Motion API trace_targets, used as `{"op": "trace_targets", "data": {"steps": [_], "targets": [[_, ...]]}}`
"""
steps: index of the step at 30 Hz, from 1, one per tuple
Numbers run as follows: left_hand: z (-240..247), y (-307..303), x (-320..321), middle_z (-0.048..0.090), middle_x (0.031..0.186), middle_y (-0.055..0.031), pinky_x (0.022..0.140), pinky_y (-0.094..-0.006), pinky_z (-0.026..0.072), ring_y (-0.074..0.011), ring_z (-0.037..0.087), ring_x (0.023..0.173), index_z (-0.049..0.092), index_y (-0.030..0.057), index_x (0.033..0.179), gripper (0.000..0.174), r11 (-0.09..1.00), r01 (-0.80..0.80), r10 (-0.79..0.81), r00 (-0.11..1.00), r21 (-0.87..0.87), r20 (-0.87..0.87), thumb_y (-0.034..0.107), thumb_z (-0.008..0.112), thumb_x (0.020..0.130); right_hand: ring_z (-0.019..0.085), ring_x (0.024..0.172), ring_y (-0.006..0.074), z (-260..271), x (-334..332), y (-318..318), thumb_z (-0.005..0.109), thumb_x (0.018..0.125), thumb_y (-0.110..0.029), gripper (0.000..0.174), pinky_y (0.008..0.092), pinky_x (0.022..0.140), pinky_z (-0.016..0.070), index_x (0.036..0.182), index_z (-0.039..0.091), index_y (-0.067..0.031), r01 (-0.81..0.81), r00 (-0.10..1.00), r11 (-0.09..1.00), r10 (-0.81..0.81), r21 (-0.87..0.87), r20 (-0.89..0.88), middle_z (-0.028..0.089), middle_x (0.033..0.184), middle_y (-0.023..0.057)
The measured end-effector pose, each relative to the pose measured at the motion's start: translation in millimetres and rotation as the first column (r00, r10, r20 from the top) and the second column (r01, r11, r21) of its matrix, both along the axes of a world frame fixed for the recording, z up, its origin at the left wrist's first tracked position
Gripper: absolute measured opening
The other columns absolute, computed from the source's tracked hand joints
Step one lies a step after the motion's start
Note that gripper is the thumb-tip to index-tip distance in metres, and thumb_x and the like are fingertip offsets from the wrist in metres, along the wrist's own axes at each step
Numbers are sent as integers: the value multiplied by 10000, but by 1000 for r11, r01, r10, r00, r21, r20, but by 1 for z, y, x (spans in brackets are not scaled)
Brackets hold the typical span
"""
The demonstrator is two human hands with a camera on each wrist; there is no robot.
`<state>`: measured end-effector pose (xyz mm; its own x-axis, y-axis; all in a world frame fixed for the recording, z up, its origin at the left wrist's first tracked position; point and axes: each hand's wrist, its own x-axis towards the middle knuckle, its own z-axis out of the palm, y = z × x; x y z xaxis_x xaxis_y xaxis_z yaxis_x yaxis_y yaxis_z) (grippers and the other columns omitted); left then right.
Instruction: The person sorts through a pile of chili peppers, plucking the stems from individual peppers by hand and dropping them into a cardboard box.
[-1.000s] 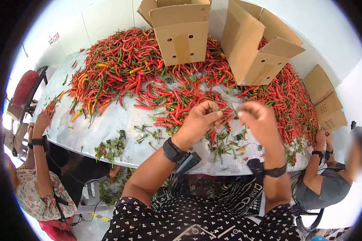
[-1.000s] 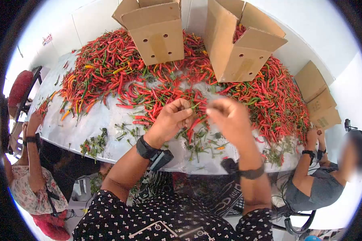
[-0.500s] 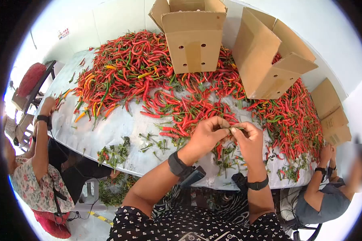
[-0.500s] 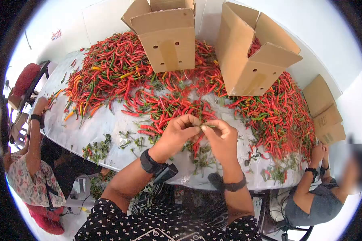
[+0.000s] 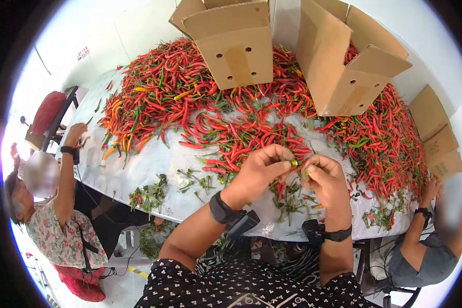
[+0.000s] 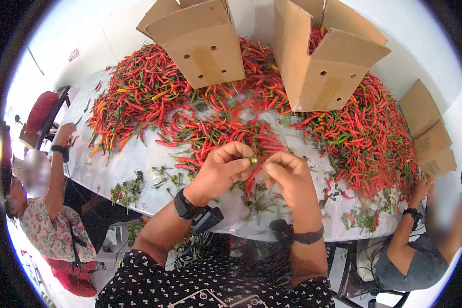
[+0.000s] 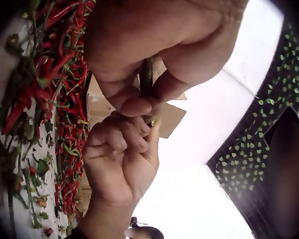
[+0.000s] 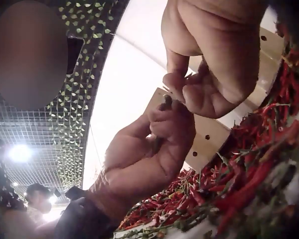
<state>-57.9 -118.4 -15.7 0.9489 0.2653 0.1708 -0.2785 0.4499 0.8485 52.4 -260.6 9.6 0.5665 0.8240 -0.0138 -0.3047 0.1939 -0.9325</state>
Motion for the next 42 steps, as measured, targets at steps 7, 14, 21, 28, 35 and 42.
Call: {"op": "trace_targets", "data": {"steps": [7, 14, 21, 28, 35, 42], "targets": [[17, 13, -4, 547, 764, 4, 608, -214, 420, -62, 497, 673, 545, 12, 928, 99, 913, -377, 372, 926, 157, 62, -8, 542, 832, 480, 537, 53, 5, -18, -2, 620, 796, -124, 124, 226, 477, 386, 798, 608, -1, -178, 813, 909, 351, -376, 464, 549, 603, -6], [156, 39, -25, 562, 740, -2, 610, -203, 425, -36, 490, 677, 564, -5, 861, 86, 193, -869, 713, 444, 456, 543, 58, 572, 803, 501, 535, 51, 17, -8, -11, 608, 796, -144, 143, 220, 481, 396, 793, 611, -1, -28, 830, 941, 210, -337, 517, 544, 594, -7], [212, 154, 24, 653, 894, -90, 750, -288, 481, -170, 626, 849, 618, 22, 1005, 274, -645, -663, 307, 233, 381, 923, 197, 595, 795, 515, 547, 61, 14, 9, -20, 577, 820, -128, 153, 231, 497, 400, 793, 605, 20, 45, 806, 937, 172, -348, 567, 561, 618, 12], [114, 139, -30, 645, 853, -133, 686, -321, 487, -195, 630, 768, 618, 12, 973, 228, -212, -431, 625, 630, 877, 461, 156, 593, 798, 482, 555, 64, 13, 9, -24, 612, 806, -179, 213, 248, 503, 398, 829, 626, 32, 4, 684, 938, 250, -346, 686, 561, 621, 28], [8, 174, -28, 594, 979, -199, 811, -432, 451, -350, 567, 926, 595, 42, 1041, 309, -248, -5, 515, 846, 969, 136, 119, 535, 749, 473, 607, 60, 13, 2, -22, 611, 812, -193, 230, 240, 544, 400, 874, 624, 28, 33, 717, 959, 175, -283, 675, 571, 658, 27], [-1, 147, -28, 604, 924, -202, 777, -421, 454, -351, 580, 875, 584, 28, 1060, 354, -342, 275, 452, 886, 898, -99, 158, 600, 732, 480, 604, 56, 11, -1, -21, 594, 828, -202, 237, 231, 540, 403, 898, 619, 23, -24, 722, 957, 217, -290, 656, 575, 681, 8]]}}
